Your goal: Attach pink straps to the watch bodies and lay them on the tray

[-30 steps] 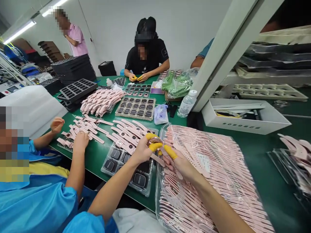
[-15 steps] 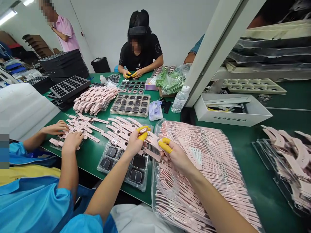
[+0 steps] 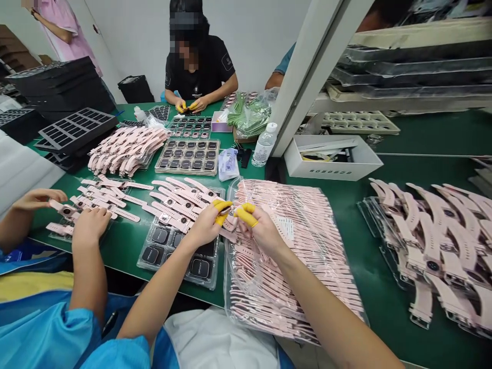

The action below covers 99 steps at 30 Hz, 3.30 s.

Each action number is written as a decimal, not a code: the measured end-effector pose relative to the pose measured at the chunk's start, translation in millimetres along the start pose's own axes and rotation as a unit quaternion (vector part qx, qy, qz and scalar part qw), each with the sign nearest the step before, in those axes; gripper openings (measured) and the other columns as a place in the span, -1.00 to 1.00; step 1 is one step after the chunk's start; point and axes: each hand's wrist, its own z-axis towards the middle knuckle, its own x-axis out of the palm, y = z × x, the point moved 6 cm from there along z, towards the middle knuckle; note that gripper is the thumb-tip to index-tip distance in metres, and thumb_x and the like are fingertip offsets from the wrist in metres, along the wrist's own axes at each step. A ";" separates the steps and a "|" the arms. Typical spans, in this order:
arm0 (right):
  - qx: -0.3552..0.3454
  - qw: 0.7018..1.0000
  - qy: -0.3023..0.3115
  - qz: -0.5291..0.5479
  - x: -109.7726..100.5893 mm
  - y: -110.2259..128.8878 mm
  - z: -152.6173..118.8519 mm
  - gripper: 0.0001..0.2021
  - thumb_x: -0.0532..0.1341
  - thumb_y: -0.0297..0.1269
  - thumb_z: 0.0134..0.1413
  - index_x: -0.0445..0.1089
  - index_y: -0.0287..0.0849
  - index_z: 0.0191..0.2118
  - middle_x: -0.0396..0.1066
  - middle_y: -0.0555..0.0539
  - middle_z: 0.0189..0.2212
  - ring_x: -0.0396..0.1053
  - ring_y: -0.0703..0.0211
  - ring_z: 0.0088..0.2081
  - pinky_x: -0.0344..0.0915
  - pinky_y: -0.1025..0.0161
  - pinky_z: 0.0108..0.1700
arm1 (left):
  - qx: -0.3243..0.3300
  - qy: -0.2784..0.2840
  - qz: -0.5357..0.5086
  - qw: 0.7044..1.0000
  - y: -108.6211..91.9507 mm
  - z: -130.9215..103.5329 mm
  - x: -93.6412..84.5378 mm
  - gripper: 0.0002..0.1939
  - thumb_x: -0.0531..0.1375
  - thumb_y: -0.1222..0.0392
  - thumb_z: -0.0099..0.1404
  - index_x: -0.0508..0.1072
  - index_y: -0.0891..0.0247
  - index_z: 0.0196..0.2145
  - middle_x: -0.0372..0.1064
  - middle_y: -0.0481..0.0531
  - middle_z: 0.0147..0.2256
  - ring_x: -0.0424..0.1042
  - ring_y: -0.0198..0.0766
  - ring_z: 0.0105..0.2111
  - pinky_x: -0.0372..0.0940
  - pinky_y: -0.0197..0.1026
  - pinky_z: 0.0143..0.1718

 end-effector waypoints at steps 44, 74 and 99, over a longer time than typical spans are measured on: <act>0.135 0.983 0.044 0.113 15.2 -21.6 -1.8 -0.64 0.39 -0.02 -0.07 0.27 -0.12 -0.36 0.12 0.19 -0.67 -0.11 0.44 -0.69 -0.24 0.41 -0.64 | 0.043 0.075 0.102 0.991 -17.3 -1.9 -1.6 -0.61 0.05 0.22 0.46 0.41 0.21 0.19 0.36 0.18 -0.05 0.42 -0.08 -0.05 0.40 -0.02 0.06; 0.021 0.973 0.228 -0.013 36.4 -2.4 -17.4 -0.63 0.26 0.12 0.24 0.30 -0.09 -0.33 0.22 0.10 -0.55 0.13 0.27 -0.56 0.11 0.27 -0.49 | -0.041 0.134 0.316 0.938 -61.0 -17.8 -68.2 -0.51 0.05 0.33 0.43 0.34 0.17 0.28 0.53 0.18 0.04 0.56 -0.02 -0.04 0.47 -0.06 -0.04; 0.007 0.922 0.237 -0.306 34.9 3.3 -20.8 -0.81 0.09 -0.19 0.30 0.33 -0.14 -0.30 0.42 -0.05 -0.34 0.30 0.11 -0.33 0.15 0.19 -0.27 | -0.037 0.189 0.493 0.848 -60.4 -39.1 -107.5 -0.61 0.04 0.41 0.36 0.56 0.22 0.00 0.55 0.18 -0.11 0.46 0.00 -0.14 0.35 -0.03 -0.14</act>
